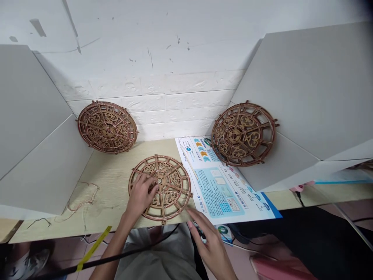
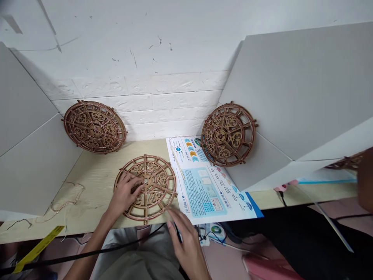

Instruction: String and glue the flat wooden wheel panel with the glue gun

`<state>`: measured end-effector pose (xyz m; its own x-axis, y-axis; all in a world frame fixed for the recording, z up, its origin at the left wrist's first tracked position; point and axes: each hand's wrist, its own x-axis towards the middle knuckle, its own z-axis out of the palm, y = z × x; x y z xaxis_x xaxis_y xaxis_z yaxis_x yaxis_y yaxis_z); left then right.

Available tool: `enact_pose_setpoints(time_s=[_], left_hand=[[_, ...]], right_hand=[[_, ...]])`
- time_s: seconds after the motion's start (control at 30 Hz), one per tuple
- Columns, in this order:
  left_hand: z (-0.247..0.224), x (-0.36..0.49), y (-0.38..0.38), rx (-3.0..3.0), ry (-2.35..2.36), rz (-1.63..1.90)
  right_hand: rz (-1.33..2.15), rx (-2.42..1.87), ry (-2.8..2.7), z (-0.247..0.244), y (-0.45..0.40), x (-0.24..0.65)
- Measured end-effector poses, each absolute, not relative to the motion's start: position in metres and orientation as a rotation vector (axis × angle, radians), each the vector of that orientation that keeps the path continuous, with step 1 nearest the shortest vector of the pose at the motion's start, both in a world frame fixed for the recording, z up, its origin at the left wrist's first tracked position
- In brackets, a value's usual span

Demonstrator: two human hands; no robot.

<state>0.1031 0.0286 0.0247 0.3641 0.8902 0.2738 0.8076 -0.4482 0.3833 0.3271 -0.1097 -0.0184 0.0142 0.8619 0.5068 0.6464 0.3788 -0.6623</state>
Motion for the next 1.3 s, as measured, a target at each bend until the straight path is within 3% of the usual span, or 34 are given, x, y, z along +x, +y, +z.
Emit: enact_pose_setpoints(time_s=[0.13,0.27,0.6,0.8,0.97,1.3], left_hand=[[0.034,0.115,0.048,2.451,1.534,0.339],[0.044,0.116,0.059,2.377,1.525,0.227],[0.043,0.118,0.05,2.374,1.596,0.223],[0.047,0.117,0.054,2.369,1.255,0.407],[0.043,0.134,0.055,2.401,0.897,0.327],[0.039,0.138,0.056,2.395,0.811,0.409]], right_hand=[[0.246,-1.347,-1.745,-0.019,-0.112,0.333],[0.237,-1.34,-1.782,-0.017,-0.111,0.325],[0.187,-1.324,-1.772,-0.006,-0.101,0.317],[0.211,-1.328,-1.655,-0.002,-0.095,0.332],[0.156,-1.647,-1.27,-0.012,-0.107,0.391],[-0.078,-2.48,-0.649,-0.01,-0.109,0.57]])
